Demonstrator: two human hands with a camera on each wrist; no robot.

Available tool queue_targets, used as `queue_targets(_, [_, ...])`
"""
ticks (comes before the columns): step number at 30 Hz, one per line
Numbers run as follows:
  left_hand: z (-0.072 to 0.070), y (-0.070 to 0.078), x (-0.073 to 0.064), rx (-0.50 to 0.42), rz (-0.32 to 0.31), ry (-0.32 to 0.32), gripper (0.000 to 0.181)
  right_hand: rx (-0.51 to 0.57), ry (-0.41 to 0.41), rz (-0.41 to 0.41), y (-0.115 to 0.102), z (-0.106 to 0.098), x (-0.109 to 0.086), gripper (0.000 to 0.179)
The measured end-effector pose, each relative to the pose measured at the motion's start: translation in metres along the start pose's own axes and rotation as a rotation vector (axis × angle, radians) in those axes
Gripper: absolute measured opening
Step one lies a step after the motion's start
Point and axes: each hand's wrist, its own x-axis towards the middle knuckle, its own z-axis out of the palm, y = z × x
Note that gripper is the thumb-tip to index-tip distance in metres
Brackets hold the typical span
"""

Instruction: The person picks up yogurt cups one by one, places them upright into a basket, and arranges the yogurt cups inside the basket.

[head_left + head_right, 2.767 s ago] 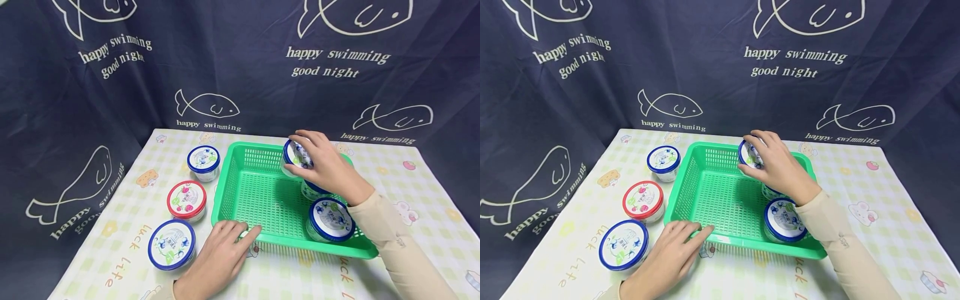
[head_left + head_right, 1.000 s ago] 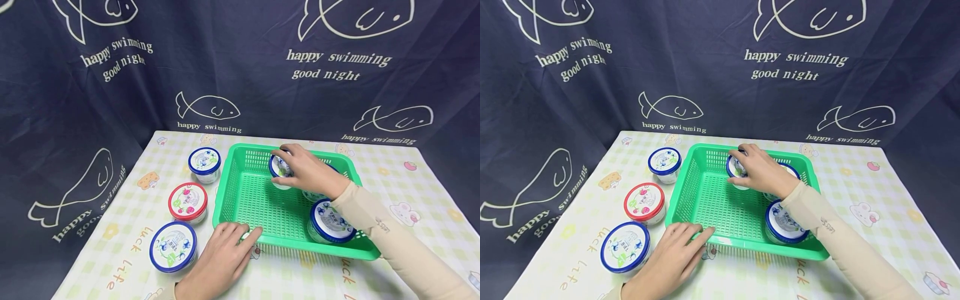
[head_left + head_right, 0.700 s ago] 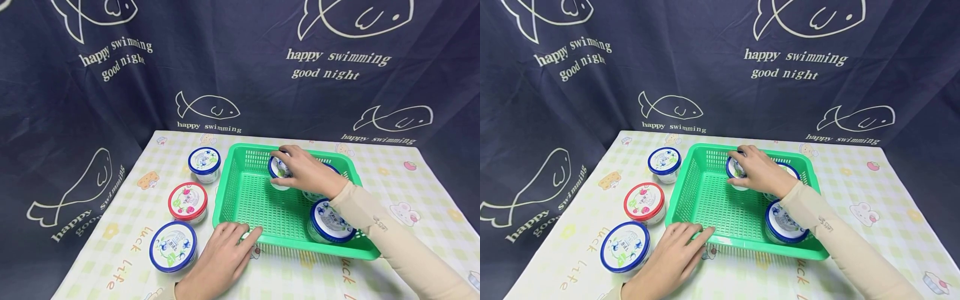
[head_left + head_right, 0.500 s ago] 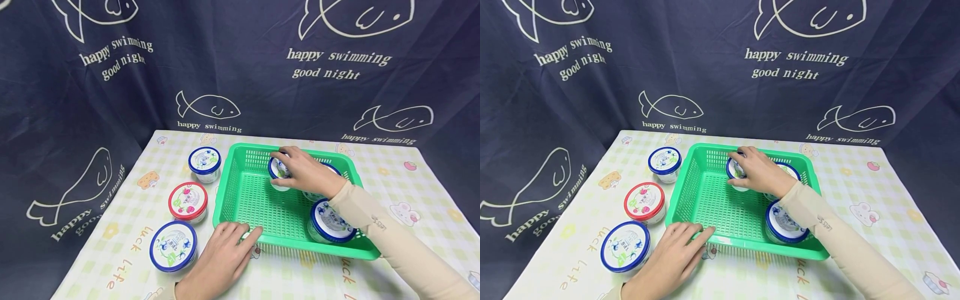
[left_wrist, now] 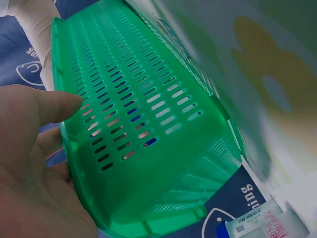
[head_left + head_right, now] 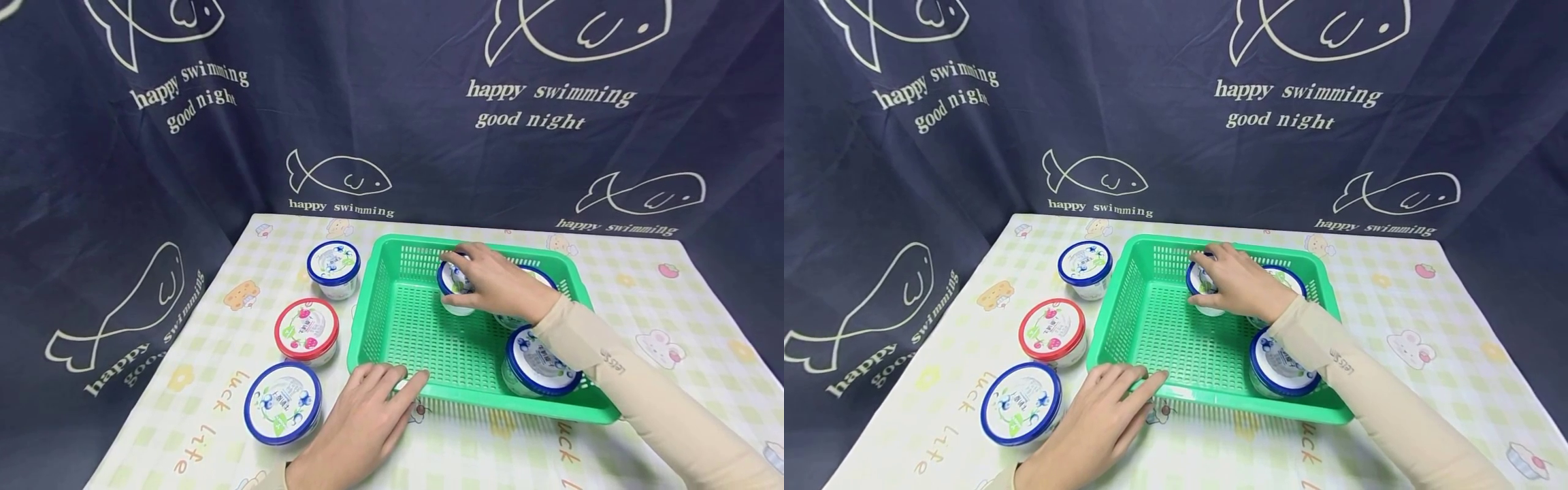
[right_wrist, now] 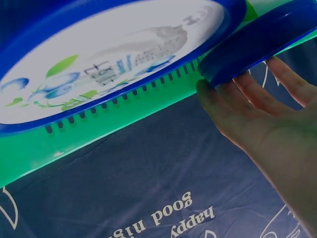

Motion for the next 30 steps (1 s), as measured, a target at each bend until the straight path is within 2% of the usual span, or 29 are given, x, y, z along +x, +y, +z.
queue_targets(6, [-0.0008,0.0001,-0.0012,0.001,-0.012,-0.022,0.042,-0.010,-0.014,-0.001,-0.0004,0.0013,-0.0009,0.077])
queue_targets(13, [-0.0005,0.0002,-0.0020,-0.003,-0.011,-0.012,0.039,-0.037,0.008,-0.015,-0.0007,0.0036,-0.0011,0.075])
queue_targets(22, [-0.0015,-0.0008,-0.0006,0.008,-0.007,-0.005,0.041,-0.041,-0.003,-0.026,0.0009,0.0052,-0.0001,0.067])
queue_targets(30, [-0.0012,-0.0012,0.0003,0.026,0.015,0.008,0.046,-0.027,-0.025,-0.005,-0.0036,0.0039,-0.0041,0.071])
